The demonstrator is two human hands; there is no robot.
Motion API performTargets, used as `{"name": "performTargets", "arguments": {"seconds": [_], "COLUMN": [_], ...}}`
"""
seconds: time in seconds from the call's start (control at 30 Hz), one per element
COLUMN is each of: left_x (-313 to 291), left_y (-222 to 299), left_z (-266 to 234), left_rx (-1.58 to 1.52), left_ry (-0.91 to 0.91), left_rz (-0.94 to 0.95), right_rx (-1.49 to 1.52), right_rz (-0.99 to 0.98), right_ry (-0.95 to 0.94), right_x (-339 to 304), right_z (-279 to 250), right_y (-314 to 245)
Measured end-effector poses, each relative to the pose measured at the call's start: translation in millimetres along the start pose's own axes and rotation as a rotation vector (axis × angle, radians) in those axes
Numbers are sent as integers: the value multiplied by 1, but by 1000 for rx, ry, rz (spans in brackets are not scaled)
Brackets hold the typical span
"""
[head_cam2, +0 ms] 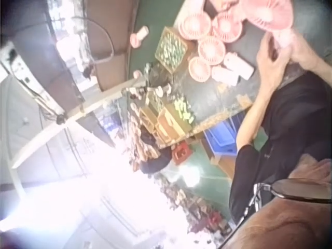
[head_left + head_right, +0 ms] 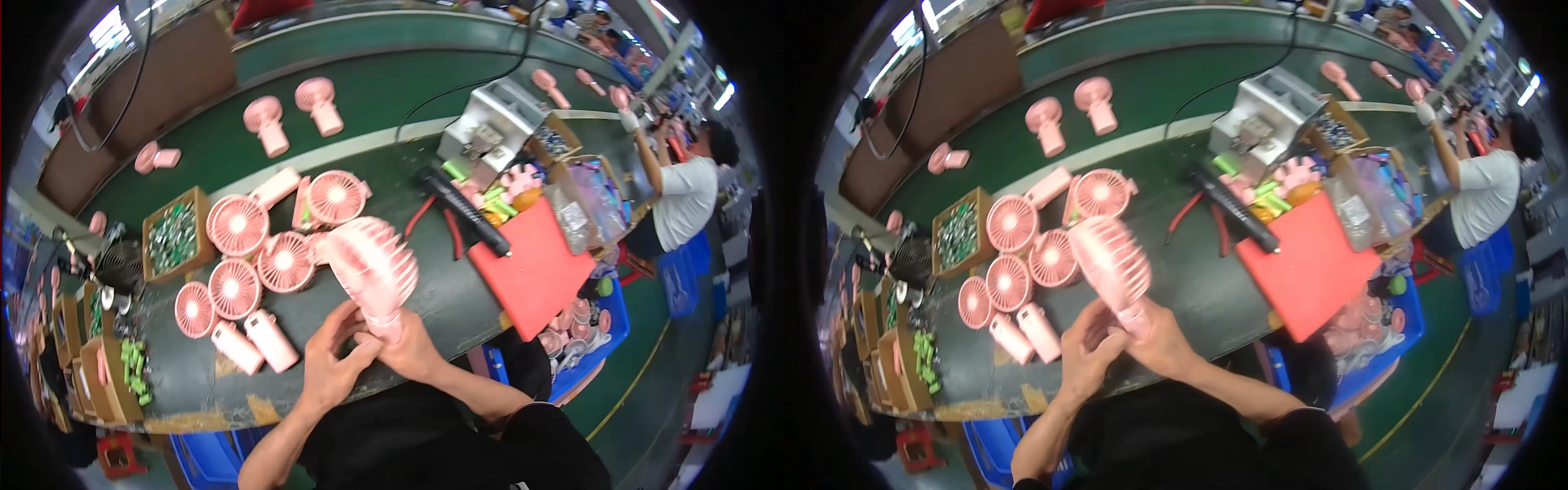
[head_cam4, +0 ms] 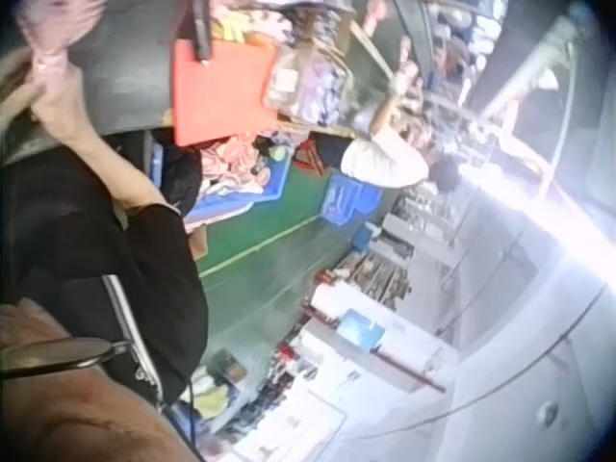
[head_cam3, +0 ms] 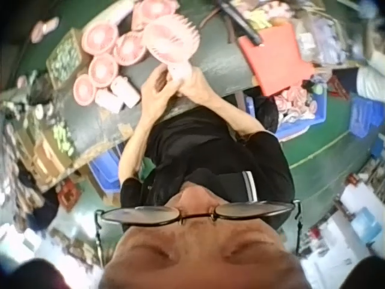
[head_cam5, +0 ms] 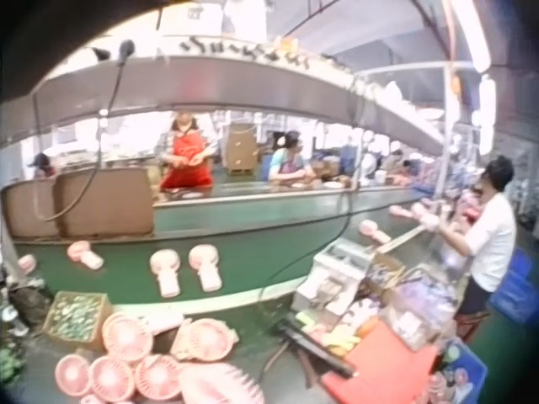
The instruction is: The person assembles portable electric fans by connecting circuit boards and wires to fan heads, fitting batteries into the handle casings by hand, and driving screws using a powered screwdriver.
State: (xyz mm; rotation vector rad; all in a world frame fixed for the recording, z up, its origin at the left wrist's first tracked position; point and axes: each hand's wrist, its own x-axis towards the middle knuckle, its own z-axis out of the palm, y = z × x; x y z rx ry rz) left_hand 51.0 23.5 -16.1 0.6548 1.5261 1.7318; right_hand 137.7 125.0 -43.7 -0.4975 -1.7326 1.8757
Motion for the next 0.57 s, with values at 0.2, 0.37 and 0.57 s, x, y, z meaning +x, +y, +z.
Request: {"name": "performTargets", "arguments": {"seconds": [0.2, 0.37, 0.57], "left_x": [6, 13, -3], "left_y": [-15, -11, -8], "left_z": [24, 29, -5], "left_rx": [221, 101, -196], "left_ry": [-15, 63, 74], "left_rz": [67, 173, 27], "right_rx": [-560, -591, -1048], "right_rz": [-169, -291, -384], "right_ry": [40, -39, -220], "right_x": [-5, -8, 35], "right_z": [-15, -24, -89], "right_y": [-19, -23, -53]}}
